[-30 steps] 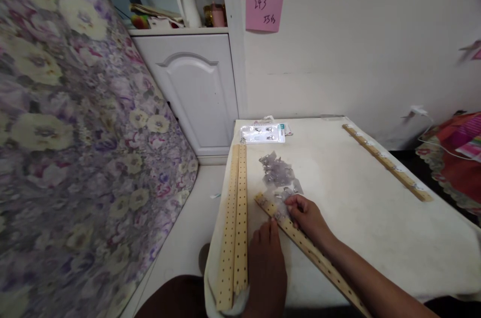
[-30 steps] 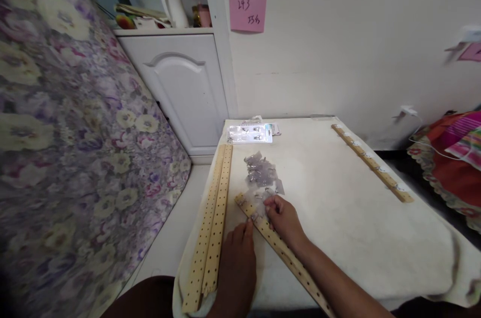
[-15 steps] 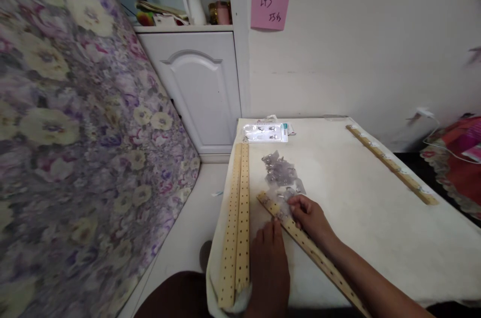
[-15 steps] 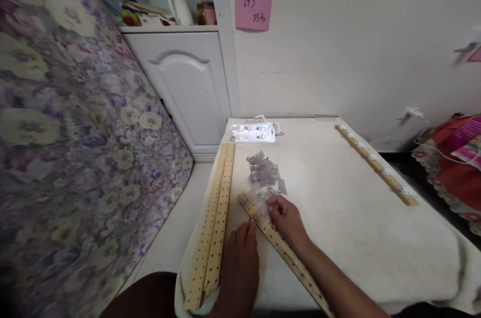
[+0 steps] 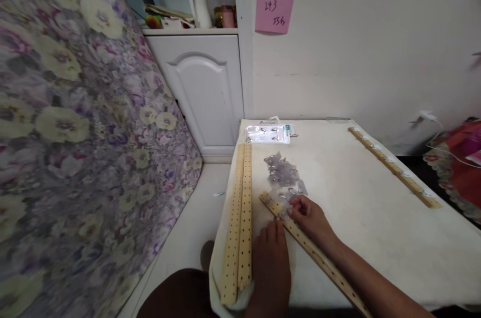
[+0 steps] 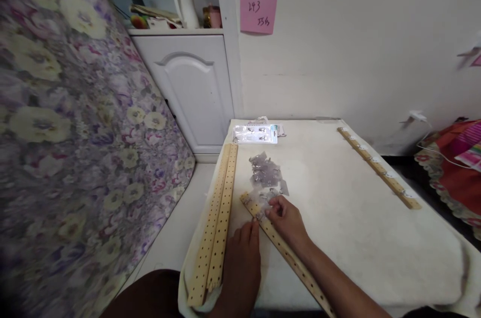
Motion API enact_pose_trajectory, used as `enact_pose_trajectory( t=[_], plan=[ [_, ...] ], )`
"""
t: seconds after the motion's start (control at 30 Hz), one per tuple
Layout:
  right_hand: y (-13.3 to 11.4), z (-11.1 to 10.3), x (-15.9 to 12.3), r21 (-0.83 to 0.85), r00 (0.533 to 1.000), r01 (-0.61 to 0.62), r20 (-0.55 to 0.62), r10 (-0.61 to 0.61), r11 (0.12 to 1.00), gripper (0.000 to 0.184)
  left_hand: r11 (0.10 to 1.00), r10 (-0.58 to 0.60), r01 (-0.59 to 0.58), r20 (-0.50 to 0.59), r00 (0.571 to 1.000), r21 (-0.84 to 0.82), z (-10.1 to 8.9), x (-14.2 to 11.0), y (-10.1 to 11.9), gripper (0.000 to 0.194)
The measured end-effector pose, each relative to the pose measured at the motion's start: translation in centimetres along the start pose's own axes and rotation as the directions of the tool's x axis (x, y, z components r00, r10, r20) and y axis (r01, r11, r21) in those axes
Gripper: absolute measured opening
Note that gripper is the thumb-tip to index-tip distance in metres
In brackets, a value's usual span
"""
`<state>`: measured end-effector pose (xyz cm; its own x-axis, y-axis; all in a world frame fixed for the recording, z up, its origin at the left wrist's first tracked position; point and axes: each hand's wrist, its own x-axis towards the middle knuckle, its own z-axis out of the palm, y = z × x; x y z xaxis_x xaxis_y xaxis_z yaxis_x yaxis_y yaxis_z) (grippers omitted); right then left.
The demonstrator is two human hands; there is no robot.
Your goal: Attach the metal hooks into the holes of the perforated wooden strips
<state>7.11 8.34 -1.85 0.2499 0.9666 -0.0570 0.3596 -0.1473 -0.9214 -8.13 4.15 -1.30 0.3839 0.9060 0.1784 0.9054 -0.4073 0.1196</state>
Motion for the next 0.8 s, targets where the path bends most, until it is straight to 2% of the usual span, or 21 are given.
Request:
enact_pose_trajectory(
  t=[0.23, 0.43, 0.67, 0.8],
  plan=[
    [0.02, 0.08, 0.09, -0.025, 1.000, 0.002, -0.001, -0.002, 1.000, 0.021, 1.000, 0.005, -0.006, -0.071, 0.997, -0.025, 0.13, -0.15, -0.06, 0.050],
    [0.17, 0.09, 0.48, -0.055, 1.000, -0.017, 0.023, 0.018, 0.998, 0.022, 1.000, 0.010, -0.009, -0.048, 0.999, 0.027, 0.01, -0.11, -0.03, 0.050],
    [0.42, 0.20, 0.64, -0.040, 0.999, -0.029, 0.033, 0.030, 0.999, 0.021, 0.995, 0.060, -0.053, -0.081, 0.995, 0.090, -0.26, 0.05, -0.34, 0.050],
    [0.28, 0.33, 0.50, -0.030, 1.000, -0.007, -0.016, 0.007, 1.000, 0.022, 0.995, 0.047, -0.040, -0.079, 0.996, 0.091, 0.06, 0.04, -0.45, 0.051]
  ],
)
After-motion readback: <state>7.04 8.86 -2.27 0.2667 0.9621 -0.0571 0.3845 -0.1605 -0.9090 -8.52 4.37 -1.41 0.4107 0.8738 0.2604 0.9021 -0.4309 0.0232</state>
